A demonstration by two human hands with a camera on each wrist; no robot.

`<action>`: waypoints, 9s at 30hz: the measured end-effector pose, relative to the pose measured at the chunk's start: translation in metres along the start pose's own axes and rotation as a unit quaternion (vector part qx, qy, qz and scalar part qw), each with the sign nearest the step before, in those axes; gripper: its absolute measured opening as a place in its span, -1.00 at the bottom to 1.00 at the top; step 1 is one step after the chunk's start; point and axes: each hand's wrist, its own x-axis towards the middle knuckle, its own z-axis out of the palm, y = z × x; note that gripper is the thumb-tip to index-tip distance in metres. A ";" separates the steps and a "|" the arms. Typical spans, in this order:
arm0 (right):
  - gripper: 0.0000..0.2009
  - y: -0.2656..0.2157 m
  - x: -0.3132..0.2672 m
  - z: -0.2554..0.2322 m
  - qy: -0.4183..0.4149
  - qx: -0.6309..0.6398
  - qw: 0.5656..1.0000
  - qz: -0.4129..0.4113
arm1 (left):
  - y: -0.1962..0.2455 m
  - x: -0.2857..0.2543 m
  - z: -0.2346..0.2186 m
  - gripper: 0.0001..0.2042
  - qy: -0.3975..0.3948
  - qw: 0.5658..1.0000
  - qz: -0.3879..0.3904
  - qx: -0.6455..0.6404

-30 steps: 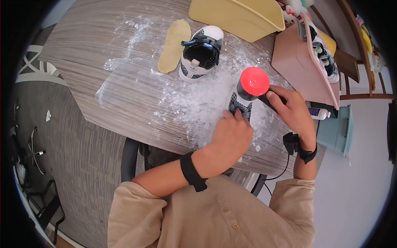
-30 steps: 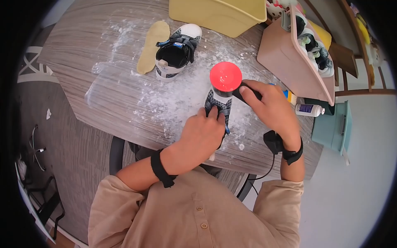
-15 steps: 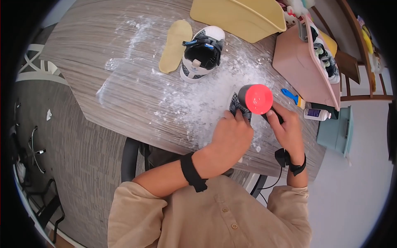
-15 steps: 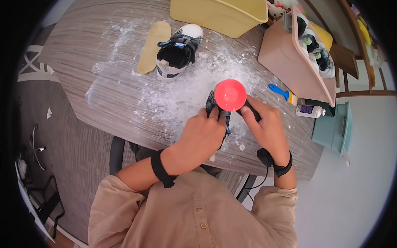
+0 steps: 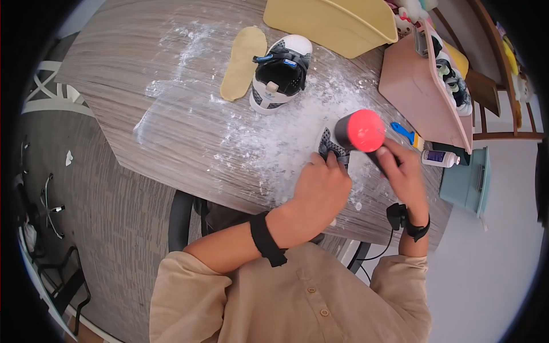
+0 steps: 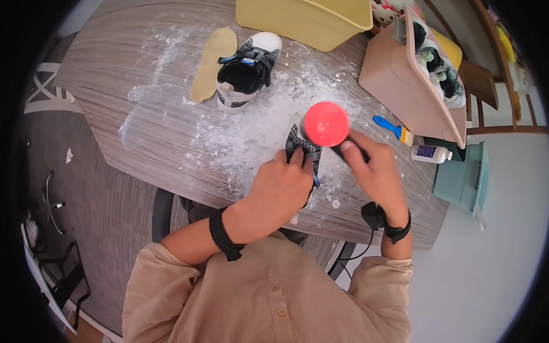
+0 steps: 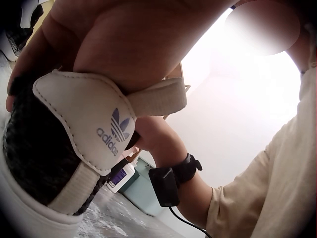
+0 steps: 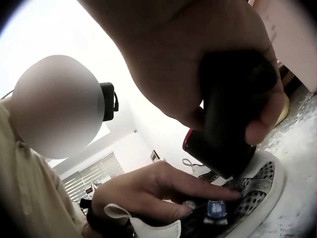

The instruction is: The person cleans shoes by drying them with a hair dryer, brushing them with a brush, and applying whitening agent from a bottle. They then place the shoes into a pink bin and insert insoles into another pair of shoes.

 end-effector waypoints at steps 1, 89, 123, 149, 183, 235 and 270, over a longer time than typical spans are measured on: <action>-0.71 0.001 0.003 -0.004 0.003 0.025 1.000 0.017 | 0.000 -0.001 0.000 -0.76 0.000 1.000 0.001 0.000; -0.71 0.094 -0.017 0.032 -0.164 0.355 0.916 -0.089 | -0.096 -0.021 -0.041 -0.87 -0.024 0.962 0.267 -0.060; -0.73 0.089 -0.013 0.030 -0.185 0.390 0.896 -0.101 | -0.101 -0.021 -0.048 -0.80 -0.071 0.957 0.254 -0.119; -0.76 0.063 0.000 0.008 -0.205 0.281 0.935 -0.070 | -0.100 -0.020 -0.044 -0.82 -0.055 0.954 0.272 -0.110; -0.73 0.037 0.010 0.006 -0.203 0.143 0.957 -0.153 | -0.094 -0.016 -0.046 -0.79 -0.069 0.957 0.264 -0.101; -0.74 0.078 -0.007 0.033 -0.135 0.237 0.954 -0.125 | -0.096 -0.017 -0.039 -0.75 -0.080 0.956 0.262 -0.102; -0.67 0.098 -0.058 0.025 -0.075 0.444 0.892 0.051 | -0.087 -0.045 -0.060 -0.75 -0.043 0.969 0.225 -0.088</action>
